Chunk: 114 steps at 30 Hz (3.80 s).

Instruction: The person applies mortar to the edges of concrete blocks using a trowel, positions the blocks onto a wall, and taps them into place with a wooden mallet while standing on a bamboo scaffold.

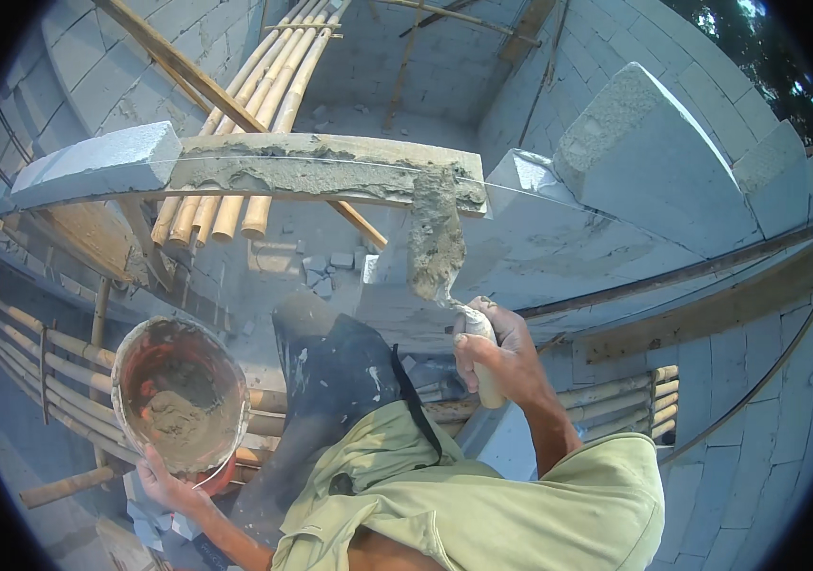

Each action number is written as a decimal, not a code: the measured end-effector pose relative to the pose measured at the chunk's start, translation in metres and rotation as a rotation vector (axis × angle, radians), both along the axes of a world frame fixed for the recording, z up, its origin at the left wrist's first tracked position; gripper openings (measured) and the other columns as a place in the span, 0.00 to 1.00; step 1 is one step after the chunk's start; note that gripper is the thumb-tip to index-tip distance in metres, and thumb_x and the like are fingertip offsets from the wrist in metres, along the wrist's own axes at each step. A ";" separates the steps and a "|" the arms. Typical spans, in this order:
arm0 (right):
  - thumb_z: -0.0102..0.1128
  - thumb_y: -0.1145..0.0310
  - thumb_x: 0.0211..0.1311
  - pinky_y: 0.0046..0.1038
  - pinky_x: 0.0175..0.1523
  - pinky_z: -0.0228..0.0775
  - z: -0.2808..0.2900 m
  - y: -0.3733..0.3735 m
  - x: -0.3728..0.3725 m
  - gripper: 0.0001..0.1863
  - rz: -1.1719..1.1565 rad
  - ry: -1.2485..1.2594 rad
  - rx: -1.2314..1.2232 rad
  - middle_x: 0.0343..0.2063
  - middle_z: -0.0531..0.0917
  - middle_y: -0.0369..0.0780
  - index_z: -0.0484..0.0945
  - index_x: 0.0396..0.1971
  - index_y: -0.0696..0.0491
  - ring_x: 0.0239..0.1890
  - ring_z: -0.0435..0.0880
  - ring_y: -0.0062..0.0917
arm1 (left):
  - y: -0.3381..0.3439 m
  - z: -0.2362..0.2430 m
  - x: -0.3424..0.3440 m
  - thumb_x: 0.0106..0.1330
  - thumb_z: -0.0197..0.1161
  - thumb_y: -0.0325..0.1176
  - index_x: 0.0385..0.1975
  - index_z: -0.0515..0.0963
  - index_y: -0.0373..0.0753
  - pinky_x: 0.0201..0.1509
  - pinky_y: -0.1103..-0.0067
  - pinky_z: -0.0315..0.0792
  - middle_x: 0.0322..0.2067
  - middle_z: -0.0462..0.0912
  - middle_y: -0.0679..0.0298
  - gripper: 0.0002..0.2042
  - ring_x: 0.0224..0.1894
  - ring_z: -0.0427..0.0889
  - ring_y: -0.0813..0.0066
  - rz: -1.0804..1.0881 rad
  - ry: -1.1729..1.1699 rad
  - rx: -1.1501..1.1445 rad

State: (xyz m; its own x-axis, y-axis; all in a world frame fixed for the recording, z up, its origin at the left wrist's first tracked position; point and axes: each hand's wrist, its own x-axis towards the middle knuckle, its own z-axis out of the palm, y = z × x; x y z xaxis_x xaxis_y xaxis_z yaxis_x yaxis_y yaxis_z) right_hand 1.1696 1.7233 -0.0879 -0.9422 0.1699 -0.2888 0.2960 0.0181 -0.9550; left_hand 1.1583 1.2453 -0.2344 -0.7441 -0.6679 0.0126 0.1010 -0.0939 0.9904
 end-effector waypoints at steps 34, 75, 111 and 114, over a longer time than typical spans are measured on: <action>0.56 0.59 0.60 0.33 0.16 0.69 -0.056 0.040 0.058 0.17 0.248 -0.032 -0.566 0.16 0.74 0.43 0.77 0.39 0.60 0.12 0.76 0.33 | -0.005 0.003 -0.009 0.73 0.66 0.32 0.21 0.69 0.45 0.30 0.84 0.49 0.23 0.64 0.80 0.17 0.26 0.56 0.92 -0.100 0.041 -0.113; 0.49 0.66 0.62 0.26 0.24 0.71 0.009 -0.232 -0.124 0.26 0.317 0.320 -0.760 0.34 0.75 0.41 0.68 0.59 0.61 0.23 0.76 0.24 | -0.301 -0.118 -0.144 0.73 0.65 0.42 0.50 0.78 0.44 0.25 0.80 0.62 0.42 0.83 0.68 0.13 0.35 0.80 0.80 0.159 0.092 0.330; 0.57 0.69 0.74 0.29 0.25 0.81 -0.018 -0.404 -0.137 0.26 0.409 0.458 -0.439 0.36 0.76 0.42 0.58 0.63 0.60 0.25 0.82 0.26 | -0.304 -0.191 0.064 0.75 0.61 0.46 0.55 0.75 0.31 0.57 0.73 0.71 0.43 0.81 0.58 0.22 0.48 0.80 0.68 0.536 -0.219 -0.152; 0.58 0.72 0.68 0.26 0.22 0.74 -0.046 -0.375 -0.095 0.28 0.611 0.336 -0.300 0.32 0.76 0.40 0.61 0.64 0.61 0.20 0.78 0.23 | -0.211 -0.124 0.104 0.75 0.60 0.35 0.51 0.78 0.30 0.62 0.71 0.71 0.50 0.82 0.56 0.14 0.54 0.81 0.64 0.629 -0.196 -0.224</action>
